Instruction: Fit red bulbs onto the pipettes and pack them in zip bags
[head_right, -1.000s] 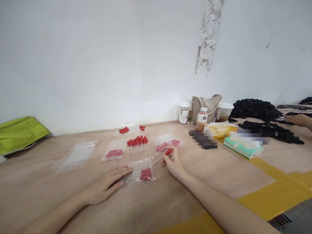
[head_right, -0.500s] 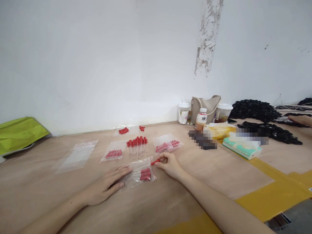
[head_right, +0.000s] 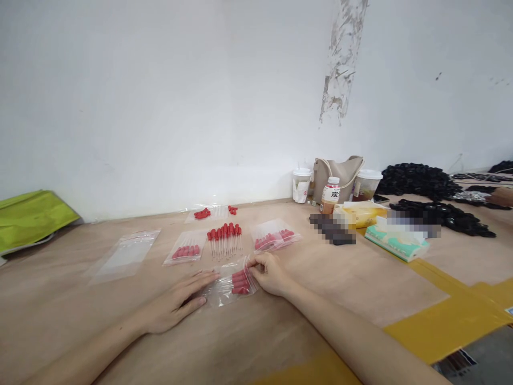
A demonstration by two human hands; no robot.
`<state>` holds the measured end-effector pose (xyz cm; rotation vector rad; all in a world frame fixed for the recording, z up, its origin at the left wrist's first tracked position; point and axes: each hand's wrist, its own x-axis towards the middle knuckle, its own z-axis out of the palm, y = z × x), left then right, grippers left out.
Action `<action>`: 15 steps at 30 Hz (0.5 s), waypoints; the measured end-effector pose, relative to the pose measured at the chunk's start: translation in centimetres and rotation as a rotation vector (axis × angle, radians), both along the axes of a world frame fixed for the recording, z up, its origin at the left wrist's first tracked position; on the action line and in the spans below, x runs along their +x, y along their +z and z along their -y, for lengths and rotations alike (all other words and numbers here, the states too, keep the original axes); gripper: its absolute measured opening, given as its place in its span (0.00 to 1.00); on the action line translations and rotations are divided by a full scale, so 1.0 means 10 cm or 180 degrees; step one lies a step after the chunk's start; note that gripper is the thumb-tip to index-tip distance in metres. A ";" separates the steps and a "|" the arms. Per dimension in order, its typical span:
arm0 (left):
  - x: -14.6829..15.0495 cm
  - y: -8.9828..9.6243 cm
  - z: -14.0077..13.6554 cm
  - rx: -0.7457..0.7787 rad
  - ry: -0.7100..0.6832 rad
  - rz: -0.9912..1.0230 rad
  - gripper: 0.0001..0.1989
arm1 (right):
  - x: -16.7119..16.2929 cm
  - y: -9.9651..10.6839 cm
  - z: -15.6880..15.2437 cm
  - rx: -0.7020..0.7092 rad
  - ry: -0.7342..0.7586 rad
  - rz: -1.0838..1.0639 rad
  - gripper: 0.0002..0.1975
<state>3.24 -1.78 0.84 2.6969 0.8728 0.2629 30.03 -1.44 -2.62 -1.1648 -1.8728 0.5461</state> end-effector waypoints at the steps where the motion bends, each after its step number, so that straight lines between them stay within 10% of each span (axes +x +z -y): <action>1: 0.00 0.00 0.00 0.0005 0.0012 0.0018 0.22 | 0.01 0.00 0.00 -0.0045 0.0105 -0.0070 0.07; 15: 0.00 0.01 0.03 0.0079 -0.0047 0.0169 0.18 | -0.19 0.49 -0.85 -0.0663 -0.1237 0.0902 0.11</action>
